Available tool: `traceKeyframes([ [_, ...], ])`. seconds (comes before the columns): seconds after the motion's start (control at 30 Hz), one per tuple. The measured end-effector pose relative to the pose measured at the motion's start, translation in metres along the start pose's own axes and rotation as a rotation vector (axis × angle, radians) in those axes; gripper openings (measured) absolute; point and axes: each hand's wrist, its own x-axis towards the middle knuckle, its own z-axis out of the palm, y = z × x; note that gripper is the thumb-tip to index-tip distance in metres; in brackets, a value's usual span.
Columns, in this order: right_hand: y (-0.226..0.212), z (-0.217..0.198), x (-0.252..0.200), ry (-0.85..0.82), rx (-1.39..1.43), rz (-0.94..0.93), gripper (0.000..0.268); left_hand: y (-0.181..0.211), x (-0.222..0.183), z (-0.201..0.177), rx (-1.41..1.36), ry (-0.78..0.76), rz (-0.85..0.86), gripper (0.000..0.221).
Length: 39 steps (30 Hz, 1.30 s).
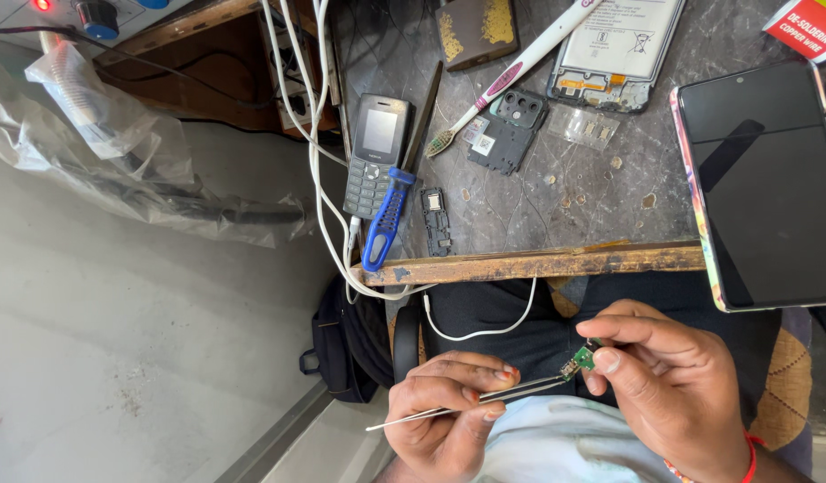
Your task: The person holds a small green circuit board using tweezers and their fingers, turns it over to look at different sides, and then places it on a workbench next to other phone parts.
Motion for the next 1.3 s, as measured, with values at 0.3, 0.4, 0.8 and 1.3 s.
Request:
traceKeyframes([
  [0.3,0.004,0.000,-0.001,0.000,-0.016,-0.028,0.025,-0.001,0.000,0.000,0.009,0.016,-0.011,0.020],
  [0.4,0.004,0.001,-0.002,0.001,-0.010,-0.038,0.025,0.001,-0.002,0.000,0.039,0.027,-0.031,0.020],
  [0.8,0.006,0.003,-0.004,0.021,-0.105,-0.092,0.025,-0.003,-0.012,0.003,-0.010,0.117,-0.017,0.024],
  [1.3,0.013,-0.003,-0.003,-0.160,0.001,-0.206,0.019,-0.003,-0.012,0.004,-0.139,0.168,-0.115,0.022],
])
